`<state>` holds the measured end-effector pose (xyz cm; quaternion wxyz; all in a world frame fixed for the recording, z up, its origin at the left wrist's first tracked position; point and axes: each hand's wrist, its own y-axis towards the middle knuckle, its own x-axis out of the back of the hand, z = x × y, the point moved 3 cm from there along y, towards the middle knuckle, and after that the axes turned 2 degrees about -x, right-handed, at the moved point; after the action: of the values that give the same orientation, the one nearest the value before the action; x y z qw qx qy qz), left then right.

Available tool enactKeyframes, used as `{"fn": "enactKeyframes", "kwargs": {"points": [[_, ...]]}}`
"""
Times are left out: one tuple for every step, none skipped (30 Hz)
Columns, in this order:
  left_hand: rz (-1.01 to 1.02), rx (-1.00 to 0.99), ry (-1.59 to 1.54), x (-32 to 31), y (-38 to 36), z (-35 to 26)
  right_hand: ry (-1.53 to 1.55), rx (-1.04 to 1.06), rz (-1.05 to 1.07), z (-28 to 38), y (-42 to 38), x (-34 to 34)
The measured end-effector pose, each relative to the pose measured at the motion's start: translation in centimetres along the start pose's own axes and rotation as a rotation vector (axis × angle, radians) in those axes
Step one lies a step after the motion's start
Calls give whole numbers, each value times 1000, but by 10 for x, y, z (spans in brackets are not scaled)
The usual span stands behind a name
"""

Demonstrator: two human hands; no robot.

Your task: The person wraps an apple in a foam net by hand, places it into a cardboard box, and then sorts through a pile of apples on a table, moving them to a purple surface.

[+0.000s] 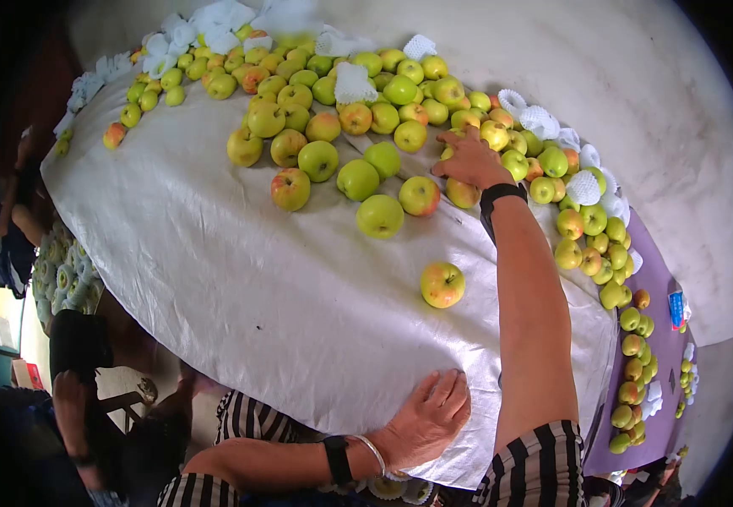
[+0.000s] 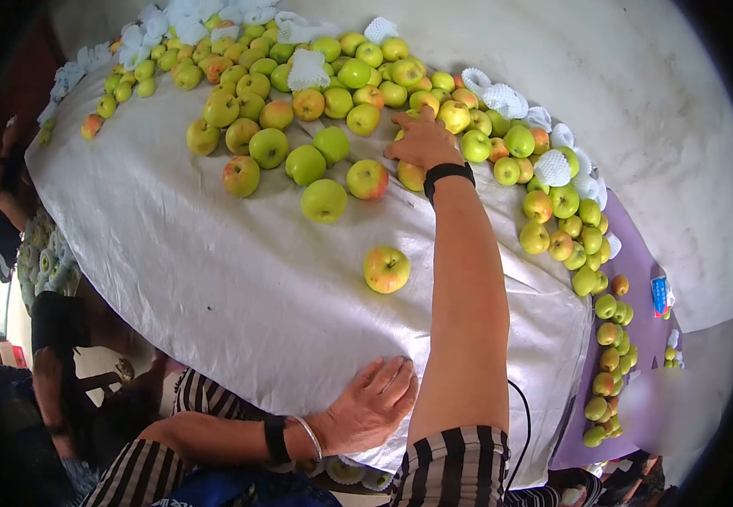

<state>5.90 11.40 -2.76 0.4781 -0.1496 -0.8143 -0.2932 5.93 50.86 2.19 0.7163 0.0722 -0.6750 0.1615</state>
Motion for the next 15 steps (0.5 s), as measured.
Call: {"fn": "enactKeyframes", "kwargs": {"points": [[2,0,-7,-1,0,1,20,-4,3,0,3,0],[3,-1,-16,-1,-1,2,38,-9,7,1,5,-1],[4,-1,-27,0,-1,1,54,-15,11,0,6,-1],[-2,-1,-33,-1,-1,1,85,-71,19,-2,5,-1],[-11,-2,-40,-2,-2,2,114,-129,25,-2,0,1],[-19,-4,-46,-3,-2,3,143,-186,29,-2,-6,4],[-25,-5,-37,-4,-3,4,180,-186,-4,-8,-5,1],[-30,-5,-31,-4,-3,4,216,-185,-34,-21,-1,-8],[-35,-6,-27,-4,-2,2,250,-187,-64,-27,-4,-9],[-36,-8,-20,-4,-2,1,245,-204,-66,-34,-5,-10],[-37,-7,-9,-3,-2,1,243,-217,-69,-35,-7,-10],[-37,-4,3,-3,-2,2,243,-228,-71,-34,-7,-10],[-31,-5,5,-2,-2,1,229,-212,-45,-34,-7,-9],[-23,-6,8,-1,-2,1,216,-197,-20,-33,-5,-8],[-15,-8,12,0,-1,1,205,-181,5,-31,-4,-7]]}}
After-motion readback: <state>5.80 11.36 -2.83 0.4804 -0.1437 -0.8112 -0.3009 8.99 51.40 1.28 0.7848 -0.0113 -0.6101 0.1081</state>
